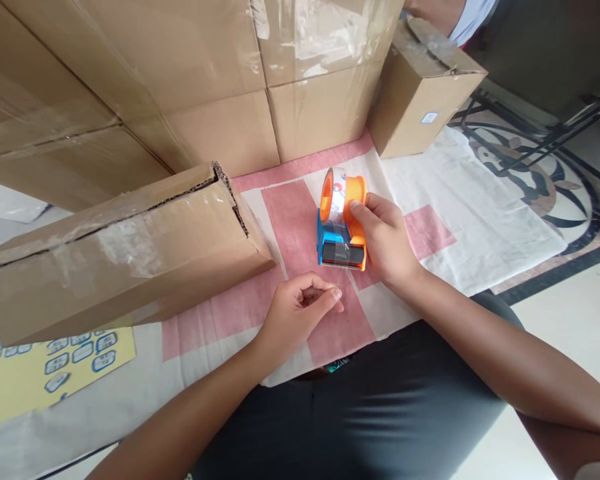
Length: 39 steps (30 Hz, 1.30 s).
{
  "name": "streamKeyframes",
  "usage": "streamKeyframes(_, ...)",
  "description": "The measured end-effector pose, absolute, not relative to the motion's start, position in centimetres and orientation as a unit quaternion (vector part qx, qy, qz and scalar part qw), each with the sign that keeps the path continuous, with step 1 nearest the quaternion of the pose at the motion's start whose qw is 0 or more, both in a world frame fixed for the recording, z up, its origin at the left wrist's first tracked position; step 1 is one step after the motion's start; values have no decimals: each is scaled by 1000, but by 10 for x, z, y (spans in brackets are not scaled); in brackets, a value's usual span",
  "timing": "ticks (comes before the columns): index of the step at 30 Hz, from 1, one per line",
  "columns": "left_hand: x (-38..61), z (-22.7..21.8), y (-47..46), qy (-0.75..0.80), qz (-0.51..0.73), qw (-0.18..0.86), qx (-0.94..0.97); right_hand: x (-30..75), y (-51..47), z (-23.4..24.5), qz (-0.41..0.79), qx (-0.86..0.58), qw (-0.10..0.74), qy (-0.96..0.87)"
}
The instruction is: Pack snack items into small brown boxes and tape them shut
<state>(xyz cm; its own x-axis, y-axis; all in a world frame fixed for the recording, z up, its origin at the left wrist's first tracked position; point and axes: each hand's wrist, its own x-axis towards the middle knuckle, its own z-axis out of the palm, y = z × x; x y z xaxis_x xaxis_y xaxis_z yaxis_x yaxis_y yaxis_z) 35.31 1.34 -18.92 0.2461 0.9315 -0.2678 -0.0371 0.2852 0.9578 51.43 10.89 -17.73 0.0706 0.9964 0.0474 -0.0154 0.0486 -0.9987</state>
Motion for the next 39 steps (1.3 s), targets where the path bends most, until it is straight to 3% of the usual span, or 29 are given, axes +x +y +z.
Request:
streamKeyframes(7, 355, -189, 16, 494, 383, 614, 481, 513, 108, -174, 586, -485, 515, -395)
streamKeyframes(13, 352, -194, 18, 513, 361, 548, 553, 515, 117, -171, 579, -497, 540, -355)
streamKeyframes(16, 347, -200, 16, 511, 321, 479, 638, 543, 139, -154, 512, -497, 590, -379)
streamKeyframes(19, 345, -205, 14, 510, 333, 473, 637, 579, 158, -143, 329, -486, 684, -433)
streamKeyframes(21, 346, -205, 14, 510, 340, 490, 620, 589, 163, -150, 246, -485, 695, -471)
streamKeyframes(29, 334, -182, 16, 539, 404, 438, 596, 555, 169, -210, 259, -543, 465, -650)
streamKeyframes(33, 322, -168, 19, 564, 461, 388, 565, 562, 158, -178, 122, -553, 521, -638)
streamKeyframes(35, 318, -164, 20, 564, 478, 374, 560, 558, 142, -152, 79, -490, 529, -689)
streamKeyframes(39, 313, -163, 21, 549, 490, 370, 567, 525, 104, -117, 159, -293, 412, -848)
